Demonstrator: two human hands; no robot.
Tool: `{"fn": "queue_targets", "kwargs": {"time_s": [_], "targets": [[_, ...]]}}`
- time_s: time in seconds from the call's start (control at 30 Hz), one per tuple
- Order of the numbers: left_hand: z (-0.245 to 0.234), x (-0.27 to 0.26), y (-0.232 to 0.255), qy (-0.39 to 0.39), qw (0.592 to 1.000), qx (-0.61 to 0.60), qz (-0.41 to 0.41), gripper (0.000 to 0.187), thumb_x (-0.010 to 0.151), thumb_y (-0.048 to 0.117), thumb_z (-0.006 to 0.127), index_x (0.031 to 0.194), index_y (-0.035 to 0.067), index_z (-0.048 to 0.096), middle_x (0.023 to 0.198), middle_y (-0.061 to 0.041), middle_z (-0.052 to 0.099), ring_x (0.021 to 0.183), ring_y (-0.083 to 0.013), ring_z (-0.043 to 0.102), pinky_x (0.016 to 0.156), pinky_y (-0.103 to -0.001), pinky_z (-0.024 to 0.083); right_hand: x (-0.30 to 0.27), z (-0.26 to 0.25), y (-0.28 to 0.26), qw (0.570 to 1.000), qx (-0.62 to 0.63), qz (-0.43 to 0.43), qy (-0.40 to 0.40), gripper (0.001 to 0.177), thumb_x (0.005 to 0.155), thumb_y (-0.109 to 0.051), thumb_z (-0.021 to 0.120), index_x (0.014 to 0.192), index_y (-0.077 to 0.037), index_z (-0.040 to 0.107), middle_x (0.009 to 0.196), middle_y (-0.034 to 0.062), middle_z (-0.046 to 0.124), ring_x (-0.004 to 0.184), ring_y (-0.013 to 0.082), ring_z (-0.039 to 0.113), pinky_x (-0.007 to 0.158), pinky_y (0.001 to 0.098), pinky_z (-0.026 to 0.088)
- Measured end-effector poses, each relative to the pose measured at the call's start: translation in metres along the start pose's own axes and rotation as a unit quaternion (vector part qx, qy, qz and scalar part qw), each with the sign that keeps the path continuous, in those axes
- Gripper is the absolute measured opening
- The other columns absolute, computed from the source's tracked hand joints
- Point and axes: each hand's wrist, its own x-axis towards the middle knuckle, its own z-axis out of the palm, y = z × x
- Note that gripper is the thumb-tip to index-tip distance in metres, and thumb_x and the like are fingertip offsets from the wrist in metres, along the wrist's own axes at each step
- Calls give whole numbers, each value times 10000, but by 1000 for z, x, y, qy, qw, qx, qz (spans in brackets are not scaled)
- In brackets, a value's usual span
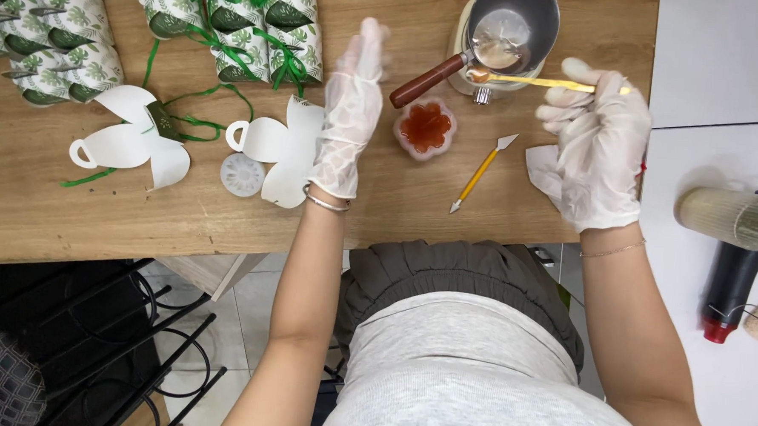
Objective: Pouring and detailing wax in silicone molds for candle production.
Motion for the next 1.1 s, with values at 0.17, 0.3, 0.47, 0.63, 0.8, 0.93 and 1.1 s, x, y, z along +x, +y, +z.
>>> {"fn": "queue_targets", "kwargs": {"time_s": [0.17,0.3,0.47,0.63,0.8,0.93,1.1], "targets": [[-42,-38,-22,83,966,-235,69,709,1057,588,436,1397,-10,610,1211,-90,686,1022,-185,633,940,-330,527,-6,-1,41,987,-144,32,70,347,1174,-197,427,1261,103,578,950,197,699,764,264,710,695,342,615],[-72,-78,-27,193,963,-182,48,682,1055,577,393,1295,-5,653,998,-39,679,872,-127,630,853,-277,529,-7,-19,71,984,-158,65,45,430,1185,-267,421,1308,109,591,976,199,712,805,260,728,733,317,619],[-92,-103,-37,188,953,-230,60,556,1116,545,408,1060,26,600,853,29,469,739,-76,386,671,-237,310,4,-23,92,980,-189,58,17,413,1181,-277,426,1266,91,592,947,197,712,751,251,720,674,301,605],[-97,-118,-35,172,958,-214,79,532,1138,553,381,926,76,488,839,55,386,730,-62,321,637,-231,229,10,-12,101,974,-215,69,-4,430,1181,-287,420,1261,90,612,941,179,719,731,227,719,653,280,596],[-94,-119,-39,211,946,-236,74,579,1104,518,401,1033,-9,630,873,11,518,796,-92,462,769,-248,452,11,-4,98,966,-249,68,-10,435,1174,-308,399,1217,73,604,939,200,739,731,221,729,648,268,601],[-95,-117,-51,228,942,-239,55,597,1079,512,404,1071,-31,653,909,-23,608,839,-102,565,821,-276,524,11,-2,97,966,-247,68,-14,431,1177,-310,403,1207,71,601,946,206,737,739,230,733,652,270,600],[-95,-113,-60,230,942,-236,63,605,1103,500,424,1075,-56,661,986,-63,643,846,-119,575,822,-302,536,12,-3,97,968,-243,63,-23,431,1174,-314,411,1208,73,598,953,220,736,751,243,739,656,282,607]]}}
